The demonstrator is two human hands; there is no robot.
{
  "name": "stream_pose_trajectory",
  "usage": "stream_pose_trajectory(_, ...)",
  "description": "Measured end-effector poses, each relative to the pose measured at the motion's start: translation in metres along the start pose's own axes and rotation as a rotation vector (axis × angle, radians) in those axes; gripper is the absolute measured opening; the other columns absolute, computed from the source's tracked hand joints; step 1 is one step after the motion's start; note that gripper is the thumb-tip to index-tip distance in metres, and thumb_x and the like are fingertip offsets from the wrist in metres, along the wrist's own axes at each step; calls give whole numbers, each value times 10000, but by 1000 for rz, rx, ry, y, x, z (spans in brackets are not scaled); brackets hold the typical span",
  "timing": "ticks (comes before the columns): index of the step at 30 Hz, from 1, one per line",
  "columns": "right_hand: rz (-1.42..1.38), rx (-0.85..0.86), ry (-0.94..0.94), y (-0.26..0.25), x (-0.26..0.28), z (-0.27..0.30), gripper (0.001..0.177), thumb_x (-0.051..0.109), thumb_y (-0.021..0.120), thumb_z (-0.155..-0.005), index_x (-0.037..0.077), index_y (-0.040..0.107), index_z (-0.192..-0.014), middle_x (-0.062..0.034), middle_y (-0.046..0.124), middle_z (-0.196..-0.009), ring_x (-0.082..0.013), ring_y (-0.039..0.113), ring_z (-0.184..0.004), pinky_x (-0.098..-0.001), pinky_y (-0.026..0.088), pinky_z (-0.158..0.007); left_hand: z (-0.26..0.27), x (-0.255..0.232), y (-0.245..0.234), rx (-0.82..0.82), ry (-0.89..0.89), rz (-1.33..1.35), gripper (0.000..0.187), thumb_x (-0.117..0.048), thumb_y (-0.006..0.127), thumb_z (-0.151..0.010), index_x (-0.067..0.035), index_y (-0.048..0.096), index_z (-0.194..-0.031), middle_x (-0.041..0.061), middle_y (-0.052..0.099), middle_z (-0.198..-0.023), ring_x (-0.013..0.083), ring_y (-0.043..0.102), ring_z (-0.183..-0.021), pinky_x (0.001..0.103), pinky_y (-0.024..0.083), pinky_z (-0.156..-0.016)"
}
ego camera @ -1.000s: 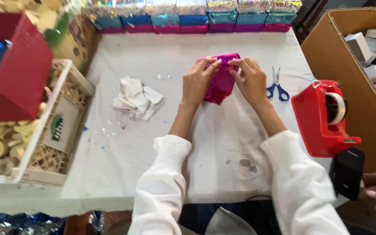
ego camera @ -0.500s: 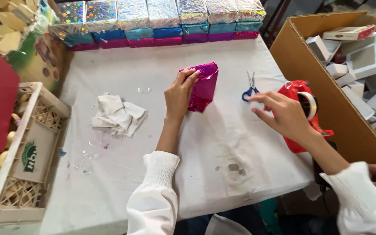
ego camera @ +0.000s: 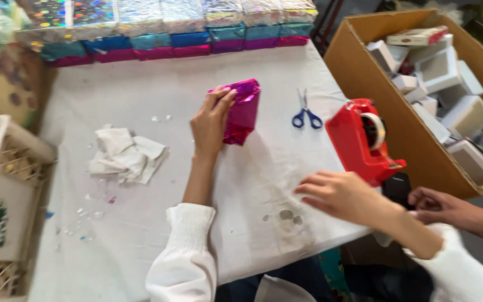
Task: The person wraps a small rectangular box with shiny pink foil paper. They fold the edges, smooth the surface, and secure the seams with clear adhesive tape using a red tape dispenser. The finished wrapped box is held up at the end.
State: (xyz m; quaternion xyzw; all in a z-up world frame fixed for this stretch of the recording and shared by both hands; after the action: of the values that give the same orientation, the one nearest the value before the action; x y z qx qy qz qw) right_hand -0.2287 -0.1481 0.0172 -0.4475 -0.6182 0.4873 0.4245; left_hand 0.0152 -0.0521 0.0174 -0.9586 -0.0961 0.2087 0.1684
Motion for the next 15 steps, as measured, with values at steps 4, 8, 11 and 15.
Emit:
stream_pose_trajectory(4,59,-59,-221,8,49,0,238,231,691,-917,67,714,-1088,-37,701,-1023,-201,664,-903,-340,570,-688,1,-1,1,12,-21,2,223,-153,710,-994,-185,762,-1209,-1,704,-1224,220,709,-1134,366,590,-879)
stream_pose_trajectory(8,183,265,-186,50,74,34,157,135,691,-876,33,670,-993,-80,656,-972,-265,642,-926,-363,554,-662,2,-1,-4,10,-22,12,244,-149,712,-1007,-207,763,-1238,-3,699,-1236,223,714,-1136,369,593,-899)
stream_pose_trajectory(11,-194,444,43,53,67,65,246,239,741,-878,11,648,-872,-119,670,-934,-336,655,-901,-440,549,-653,0,-7,-6,30,-15,11,237,-141,704,-1031,-207,761,-1252,-1,696,-1257,229,712,-1151,368,595,-889)
stream_pose_trajectory(15,-28,496,424,20,-27,94,115,215,723,-805,115,706,-861,-93,706,-848,-315,700,-835,-423,568,-703,0,-8,-7,49,-6,-31,213,-139,703,-1052,-192,759,-1250,-2,695,-1265,233,710,-1165,367,596,-863)
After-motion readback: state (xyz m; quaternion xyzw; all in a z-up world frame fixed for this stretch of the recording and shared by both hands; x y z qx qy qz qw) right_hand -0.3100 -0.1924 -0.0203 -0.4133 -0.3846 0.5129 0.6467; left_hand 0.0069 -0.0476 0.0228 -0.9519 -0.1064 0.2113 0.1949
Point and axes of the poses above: each hand's wrist, its own z-axis away from the middle knuckle, its own y-axis out of the palm, x = y × z, the point moved 9 cm from there along -z, towards the middle knuckle
